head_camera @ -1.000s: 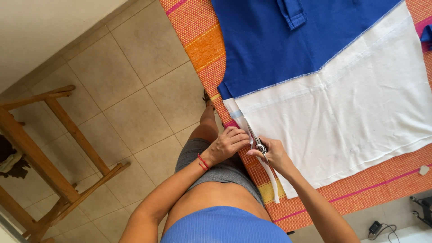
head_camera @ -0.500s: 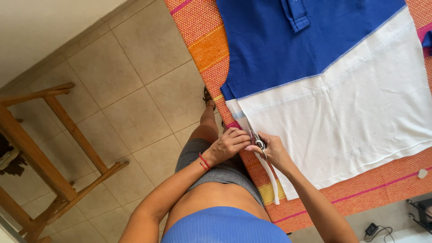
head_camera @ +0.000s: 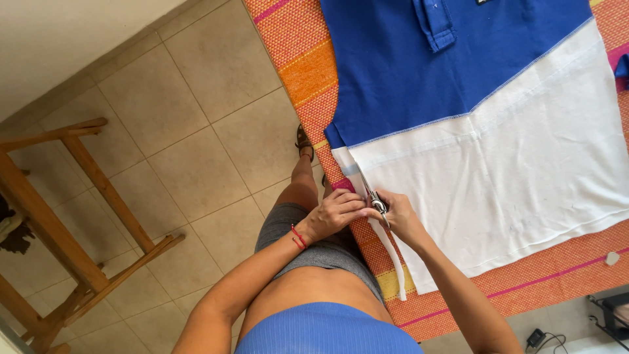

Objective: The person uses scissors to trim the white fabric of a blue and white polo shirt laid out on a table. They cut along the bottom edge and the side seam of the white section, removing excess material.

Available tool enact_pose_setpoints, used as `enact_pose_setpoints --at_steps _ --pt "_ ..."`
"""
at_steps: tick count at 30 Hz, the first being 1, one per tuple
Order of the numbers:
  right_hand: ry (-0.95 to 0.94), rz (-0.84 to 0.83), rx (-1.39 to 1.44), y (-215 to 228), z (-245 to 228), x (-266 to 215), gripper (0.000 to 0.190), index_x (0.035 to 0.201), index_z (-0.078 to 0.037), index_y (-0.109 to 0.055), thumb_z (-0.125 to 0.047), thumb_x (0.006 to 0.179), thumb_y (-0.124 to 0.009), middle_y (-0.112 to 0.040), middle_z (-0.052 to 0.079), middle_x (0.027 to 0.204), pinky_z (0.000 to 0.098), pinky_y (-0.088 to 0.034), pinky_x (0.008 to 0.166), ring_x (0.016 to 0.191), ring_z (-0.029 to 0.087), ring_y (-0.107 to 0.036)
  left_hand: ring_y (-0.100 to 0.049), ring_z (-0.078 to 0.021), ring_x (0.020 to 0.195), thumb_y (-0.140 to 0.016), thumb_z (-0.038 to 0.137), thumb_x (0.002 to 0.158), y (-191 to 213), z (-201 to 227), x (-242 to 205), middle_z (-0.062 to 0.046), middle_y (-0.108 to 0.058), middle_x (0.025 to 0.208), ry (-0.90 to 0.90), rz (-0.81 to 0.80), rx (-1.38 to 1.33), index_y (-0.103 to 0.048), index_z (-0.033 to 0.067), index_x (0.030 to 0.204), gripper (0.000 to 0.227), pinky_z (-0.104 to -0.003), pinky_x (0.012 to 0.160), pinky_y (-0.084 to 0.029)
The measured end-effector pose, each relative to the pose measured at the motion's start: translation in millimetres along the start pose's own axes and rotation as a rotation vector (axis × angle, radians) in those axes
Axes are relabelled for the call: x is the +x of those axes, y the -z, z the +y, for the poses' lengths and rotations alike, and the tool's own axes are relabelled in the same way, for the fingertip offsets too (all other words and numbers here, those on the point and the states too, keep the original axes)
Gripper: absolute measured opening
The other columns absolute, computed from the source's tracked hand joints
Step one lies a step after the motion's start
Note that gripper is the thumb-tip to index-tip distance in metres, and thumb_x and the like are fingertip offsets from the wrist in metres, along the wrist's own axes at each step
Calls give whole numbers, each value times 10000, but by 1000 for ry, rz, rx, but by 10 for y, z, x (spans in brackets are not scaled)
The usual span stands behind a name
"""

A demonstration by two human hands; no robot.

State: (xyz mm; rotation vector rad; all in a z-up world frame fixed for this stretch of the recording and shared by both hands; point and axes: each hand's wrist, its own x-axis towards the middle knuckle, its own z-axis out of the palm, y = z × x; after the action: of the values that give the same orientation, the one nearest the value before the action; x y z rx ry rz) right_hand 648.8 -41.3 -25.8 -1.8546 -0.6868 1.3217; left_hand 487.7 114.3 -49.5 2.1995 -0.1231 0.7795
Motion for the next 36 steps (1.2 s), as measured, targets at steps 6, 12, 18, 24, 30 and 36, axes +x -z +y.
enact_pose_setpoints --at_steps 6,12,18,24,30,36 --pt "-26 41 11 -91 -9 -79 320 764 -116 -653 -259 877 -917 -541 27 453 258 -422 499 448 134 -542 -742 -267 1022 -577 127 1162 53 39 84 -85 -746 1022 6 21 -2 -803 34 1060 264 -387 915 -590" --pt "-6 -1 33 -16 -68 21 322 852 -109 -721 -319 827 -964 -552 27 521 269 -433 550 538 128 -560 -752 -244 1026 -600 160 1148 -58 -44 -83 -50 -755 1018 8 -9 13 -801 70 1029 250 -392 924 -601" --pt "0 18 -35 -44 -65 41 267 832 -82 -687 -230 897 -899 -547 80 533 325 -429 550 551 168 -526 -759 -239 986 -618 118 1133 -16 -21 -53 -64 -765 999 -14 16 -6 -807 64 1036 220 -395 943 -617" --pt "-20 27 51 -45 -100 22 288 787 -114 -690 -256 860 -929 -542 2 460 237 -432 515 461 103 -553 -763 -228 996 -610 134 1136 -142 -98 -187 -59 -766 1011 -18 11 -7 -814 77 1048 229 -406 953 -619" --pt "2 17 13 -24 -117 127 312 816 -97 -701 -295 863 -938 -549 33 514 280 -441 547 521 129 -556 -733 -242 937 -576 109 1146 99 1 76 -73 -742 980 -11 -8 -25 -791 66 1040 244 -401 938 -618" --pt "-16 30 26 -71 -2 78 238 818 -97 -708 -209 864 -912 -545 7 462 246 -440 519 462 111 -556 -729 -227 934 -583 125 1145 44 -30 21 -58 -732 968 -11 -4 -22 -795 82 1030 245 -395 936 -608"
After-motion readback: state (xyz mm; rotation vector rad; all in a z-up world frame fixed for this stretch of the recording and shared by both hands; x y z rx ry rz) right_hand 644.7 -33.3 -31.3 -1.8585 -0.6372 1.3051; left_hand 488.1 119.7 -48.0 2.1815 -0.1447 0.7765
